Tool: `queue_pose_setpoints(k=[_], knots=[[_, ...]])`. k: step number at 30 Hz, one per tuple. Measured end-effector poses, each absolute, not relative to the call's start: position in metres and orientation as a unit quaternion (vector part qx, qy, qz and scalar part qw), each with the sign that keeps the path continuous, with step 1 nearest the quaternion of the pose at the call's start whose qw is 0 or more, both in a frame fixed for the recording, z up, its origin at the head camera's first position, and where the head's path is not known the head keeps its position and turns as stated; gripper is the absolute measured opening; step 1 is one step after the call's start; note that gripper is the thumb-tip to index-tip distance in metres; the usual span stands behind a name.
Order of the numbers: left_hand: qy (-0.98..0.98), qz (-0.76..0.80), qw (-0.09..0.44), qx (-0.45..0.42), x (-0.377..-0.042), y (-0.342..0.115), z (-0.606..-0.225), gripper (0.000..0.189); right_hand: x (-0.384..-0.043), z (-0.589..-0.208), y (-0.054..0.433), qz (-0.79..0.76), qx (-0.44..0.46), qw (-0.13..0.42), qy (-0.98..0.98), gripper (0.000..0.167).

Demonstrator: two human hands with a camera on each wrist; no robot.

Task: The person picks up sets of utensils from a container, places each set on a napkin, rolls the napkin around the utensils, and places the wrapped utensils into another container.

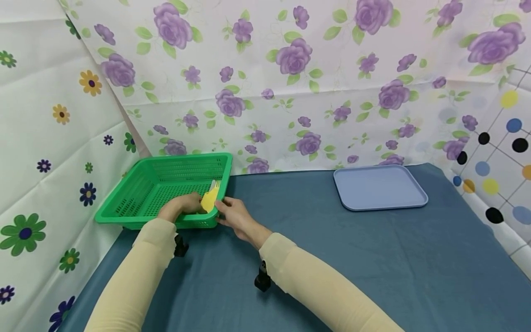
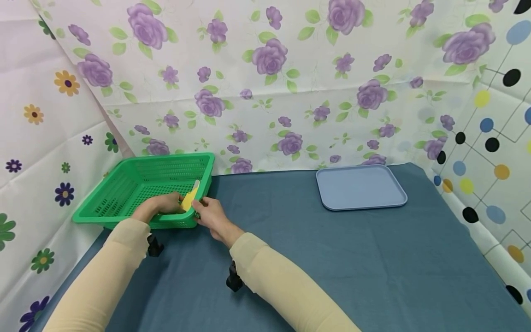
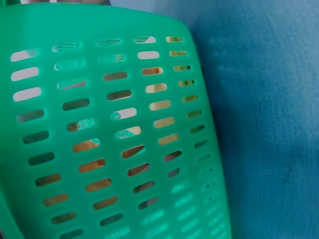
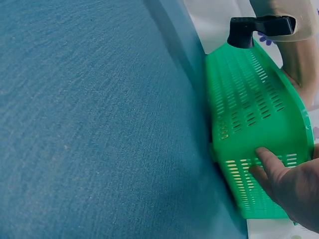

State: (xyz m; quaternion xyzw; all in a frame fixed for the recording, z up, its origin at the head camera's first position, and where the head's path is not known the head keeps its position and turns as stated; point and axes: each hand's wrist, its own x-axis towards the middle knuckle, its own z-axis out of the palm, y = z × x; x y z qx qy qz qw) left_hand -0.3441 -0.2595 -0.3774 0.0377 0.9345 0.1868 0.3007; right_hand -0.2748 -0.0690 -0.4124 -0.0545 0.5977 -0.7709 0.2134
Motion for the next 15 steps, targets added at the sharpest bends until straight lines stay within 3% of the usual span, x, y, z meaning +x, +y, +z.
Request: queue_pose_setpoints(k=[9,12,15], knots=[[0.936,0.179,0.3,0.038,-0.3423,-0.2587,-0.3749,0.056,-0.2763,-0.4117,-0.0684,-0.769,-0.047,0.213,0.601,0.05],[0.936,0.178,0.3,0.041,-0.3412,-0.2584,-0.3728,0.05,-0.2763,-0.4108,-0.0682,-0.771,-0.049,0.214,0.598,0.05],[0.938,0.176,0.297,0.044,-0.341,-0.2588,-0.3707,0.029,-0.2768,-0.4112,-0.0682,-0.77,-0.05,0.215,0.598,0.051]])
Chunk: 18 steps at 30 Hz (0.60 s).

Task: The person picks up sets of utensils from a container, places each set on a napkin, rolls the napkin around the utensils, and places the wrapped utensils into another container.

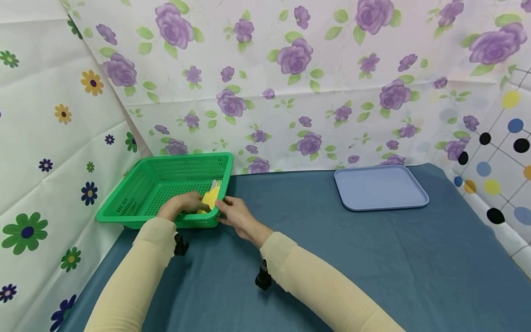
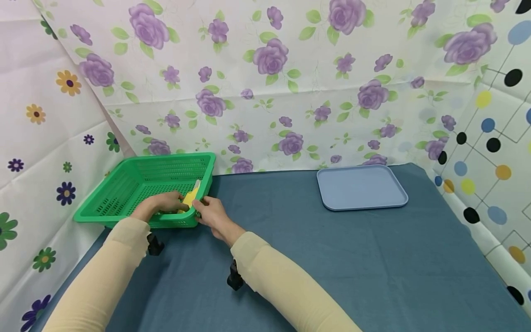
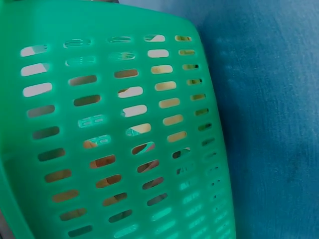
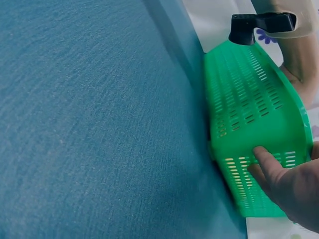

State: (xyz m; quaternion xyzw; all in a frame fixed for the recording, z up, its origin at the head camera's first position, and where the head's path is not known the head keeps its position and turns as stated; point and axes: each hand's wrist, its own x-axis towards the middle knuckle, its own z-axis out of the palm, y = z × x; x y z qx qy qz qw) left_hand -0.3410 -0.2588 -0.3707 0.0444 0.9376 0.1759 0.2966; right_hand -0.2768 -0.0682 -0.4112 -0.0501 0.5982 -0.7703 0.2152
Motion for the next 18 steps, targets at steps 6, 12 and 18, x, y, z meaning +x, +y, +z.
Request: queue_pose_setpoints(k=[6,12,18], knots=[[0.941,0.201,0.271,0.043,-0.345,-0.262,-0.368,0.025,-0.279,-0.414,-0.069,-0.77,-0.042,0.214,0.599,0.051],[0.957,0.215,0.194,0.023,-0.346,-0.258,-0.367,0.052,-0.28,-0.418,-0.066,-0.769,-0.046,0.219,0.599,0.057],[0.964,0.248,0.092,0.018,-0.343,-0.247,-0.363,0.049,-0.284,-0.418,-0.053,-0.752,-0.038,0.207,0.624,0.059]])
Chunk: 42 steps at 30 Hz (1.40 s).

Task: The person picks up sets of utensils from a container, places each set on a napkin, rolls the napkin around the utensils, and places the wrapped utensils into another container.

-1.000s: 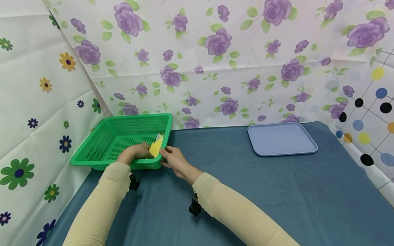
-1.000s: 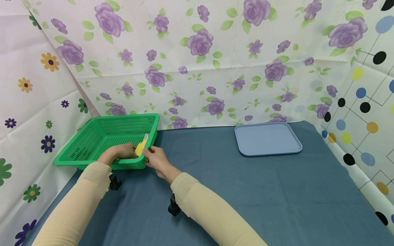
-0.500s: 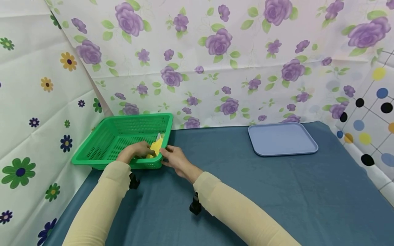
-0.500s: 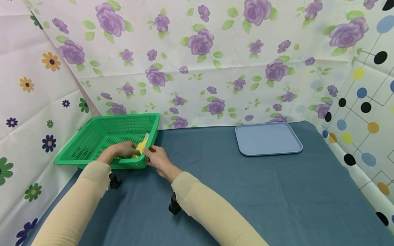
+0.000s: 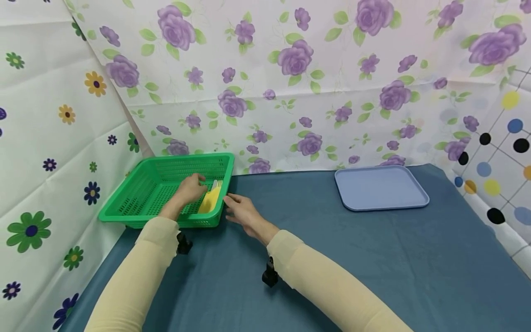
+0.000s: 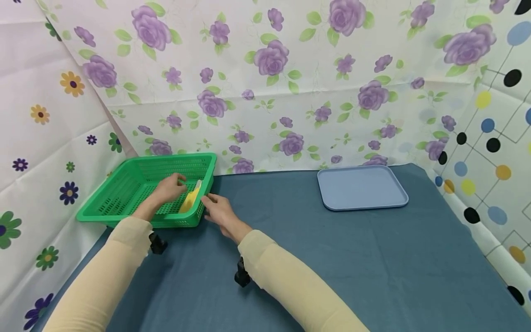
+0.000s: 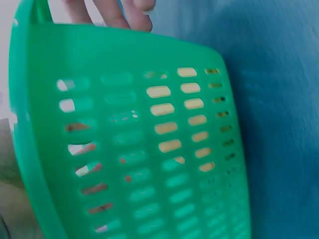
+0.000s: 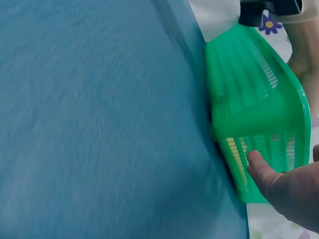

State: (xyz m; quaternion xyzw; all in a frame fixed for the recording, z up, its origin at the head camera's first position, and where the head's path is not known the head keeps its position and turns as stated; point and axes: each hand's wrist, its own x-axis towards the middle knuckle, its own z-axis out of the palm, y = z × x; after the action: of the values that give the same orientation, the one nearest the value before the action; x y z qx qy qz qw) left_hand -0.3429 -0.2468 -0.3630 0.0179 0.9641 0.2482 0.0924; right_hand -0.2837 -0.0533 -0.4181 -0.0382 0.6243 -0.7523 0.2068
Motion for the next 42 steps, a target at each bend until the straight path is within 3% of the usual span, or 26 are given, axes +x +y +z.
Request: queue_pose_setpoints(k=[6,10,25,42], knots=[[0.957,0.289,0.008,0.038,-0.346,-0.228,-0.355,0.046,-0.291,-0.418,-0.03,-0.74,-0.045,0.184,0.645,0.053],[0.956,0.288,-0.019,0.058,-0.346,-0.211,-0.346,0.045,-0.295,-0.419,-0.011,-0.713,-0.068,0.164,0.679,0.053],[0.951,0.287,-0.013,0.113,-0.337,-0.157,-0.333,0.046,-0.315,-0.415,0.06,-0.672,-0.074,0.116,0.728,0.052],[0.942,0.297,-0.041,0.153,-0.342,-0.099,-0.329,0.047,-0.333,-0.404,0.152,-0.626,-0.037,0.047,0.778,0.051]])
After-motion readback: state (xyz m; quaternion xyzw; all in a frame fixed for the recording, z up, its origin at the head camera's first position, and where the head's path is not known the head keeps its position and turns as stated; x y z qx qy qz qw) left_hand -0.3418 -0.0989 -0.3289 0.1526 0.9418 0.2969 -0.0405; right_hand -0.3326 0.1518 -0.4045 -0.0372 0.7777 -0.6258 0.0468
